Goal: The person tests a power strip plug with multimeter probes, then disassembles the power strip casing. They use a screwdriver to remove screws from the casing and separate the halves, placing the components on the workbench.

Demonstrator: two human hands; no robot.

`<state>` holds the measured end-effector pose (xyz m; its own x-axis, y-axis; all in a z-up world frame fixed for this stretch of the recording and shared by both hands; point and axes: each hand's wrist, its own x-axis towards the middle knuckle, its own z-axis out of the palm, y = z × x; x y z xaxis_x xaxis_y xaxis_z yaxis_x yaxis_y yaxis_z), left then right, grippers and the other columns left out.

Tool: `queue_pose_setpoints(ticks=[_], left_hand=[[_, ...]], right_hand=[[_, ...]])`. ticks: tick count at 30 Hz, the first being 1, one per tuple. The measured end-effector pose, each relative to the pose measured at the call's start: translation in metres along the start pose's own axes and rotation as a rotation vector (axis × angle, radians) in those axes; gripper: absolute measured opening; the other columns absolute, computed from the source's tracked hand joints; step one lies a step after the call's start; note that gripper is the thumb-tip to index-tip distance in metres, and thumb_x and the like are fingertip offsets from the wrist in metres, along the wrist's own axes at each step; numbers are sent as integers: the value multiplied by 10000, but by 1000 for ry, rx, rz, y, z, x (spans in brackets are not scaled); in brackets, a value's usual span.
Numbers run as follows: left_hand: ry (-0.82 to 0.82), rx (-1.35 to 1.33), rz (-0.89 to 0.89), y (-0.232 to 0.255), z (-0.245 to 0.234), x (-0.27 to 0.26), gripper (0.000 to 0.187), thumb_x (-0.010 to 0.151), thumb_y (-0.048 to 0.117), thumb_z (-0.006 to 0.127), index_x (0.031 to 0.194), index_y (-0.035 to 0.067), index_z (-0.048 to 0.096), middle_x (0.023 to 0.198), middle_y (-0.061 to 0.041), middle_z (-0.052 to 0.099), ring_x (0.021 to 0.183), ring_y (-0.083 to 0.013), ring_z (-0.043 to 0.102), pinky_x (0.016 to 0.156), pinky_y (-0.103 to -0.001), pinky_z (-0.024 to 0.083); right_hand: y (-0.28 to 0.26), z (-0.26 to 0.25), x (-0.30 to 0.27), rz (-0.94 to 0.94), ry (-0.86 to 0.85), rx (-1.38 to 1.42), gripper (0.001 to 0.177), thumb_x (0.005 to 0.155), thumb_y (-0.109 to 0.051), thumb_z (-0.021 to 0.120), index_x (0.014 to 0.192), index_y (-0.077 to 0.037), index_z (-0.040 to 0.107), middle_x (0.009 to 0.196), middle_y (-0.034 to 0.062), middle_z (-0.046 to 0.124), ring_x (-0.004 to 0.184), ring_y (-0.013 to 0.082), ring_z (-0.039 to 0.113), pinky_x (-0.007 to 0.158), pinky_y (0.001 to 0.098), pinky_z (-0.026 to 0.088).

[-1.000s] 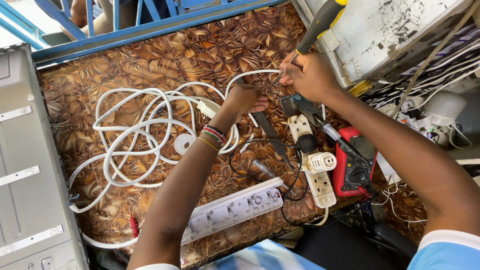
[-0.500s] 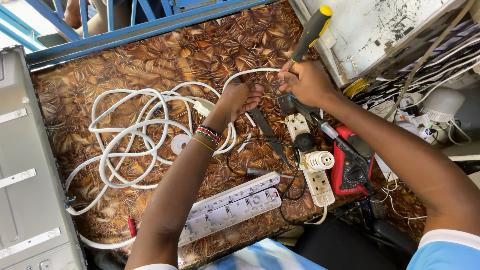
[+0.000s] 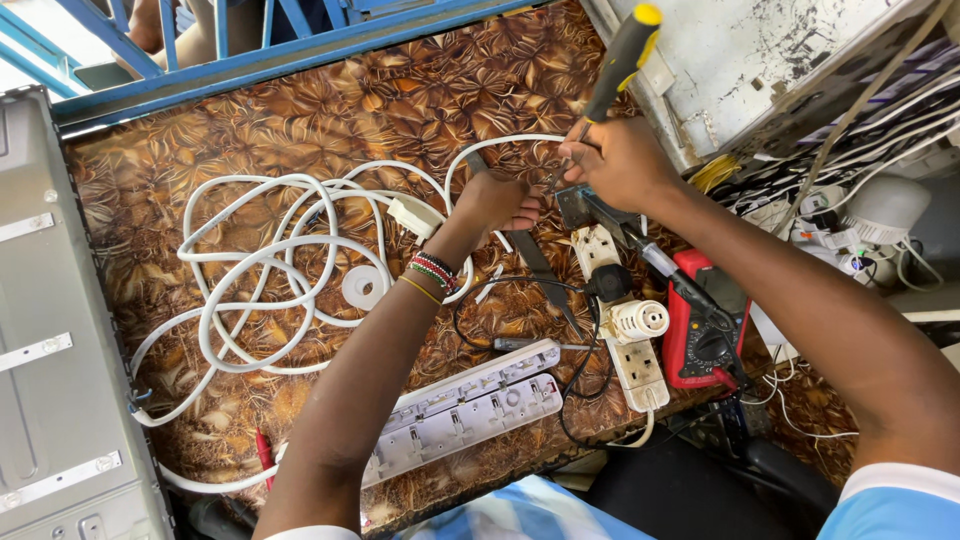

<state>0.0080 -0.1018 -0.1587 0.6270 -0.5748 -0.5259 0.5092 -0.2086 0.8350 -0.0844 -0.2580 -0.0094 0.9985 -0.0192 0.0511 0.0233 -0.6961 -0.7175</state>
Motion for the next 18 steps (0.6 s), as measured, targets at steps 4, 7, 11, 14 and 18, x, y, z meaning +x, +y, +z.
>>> queue_pose_setpoints(ticks=[4,7,11,14,18], left_hand=[[-12,63,69,31,10,-48,346,961,95,611,1214,-139,630,931,-256,751,799,-277,791,711,-360,697],[-122,34,193,50,12,-74,332,940,16,661,1268,-33,674,1093,-235,747,953,-259,773,829,-317,670],[-112,21,155,26,-1,-33,224,987,38,626,1187,-27,705,1065,-232,753,935,-241,774,822,-305,666],[-176,-279,-94,-12,-26,21,206,1069,-22,506,1075,-114,690,1007,-335,731,892,-397,759,831,-442,669],[-248,-219,-25,10,-20,-18,376,1060,196,434,1137,-65,694,1051,-223,732,968,-291,739,889,-397,634]], right_hand=[[-7,-5,-2,-9,35,136,191,1112,-70,587,1093,91,688,858,297,724,767,375,752,619,420,649],[-16,-7,-4,14,69,211,172,1094,-69,621,1069,88,688,851,276,730,773,330,761,651,384,657],[-4,-8,5,42,72,301,163,1092,-38,589,1078,115,642,906,300,725,800,327,761,678,396,661],[0,-8,15,187,51,13,217,1104,-207,598,1056,-31,716,853,145,776,750,179,793,659,316,671],[27,1,21,66,75,-97,182,1089,-153,621,1015,-13,709,1056,141,725,746,196,767,590,343,627]])
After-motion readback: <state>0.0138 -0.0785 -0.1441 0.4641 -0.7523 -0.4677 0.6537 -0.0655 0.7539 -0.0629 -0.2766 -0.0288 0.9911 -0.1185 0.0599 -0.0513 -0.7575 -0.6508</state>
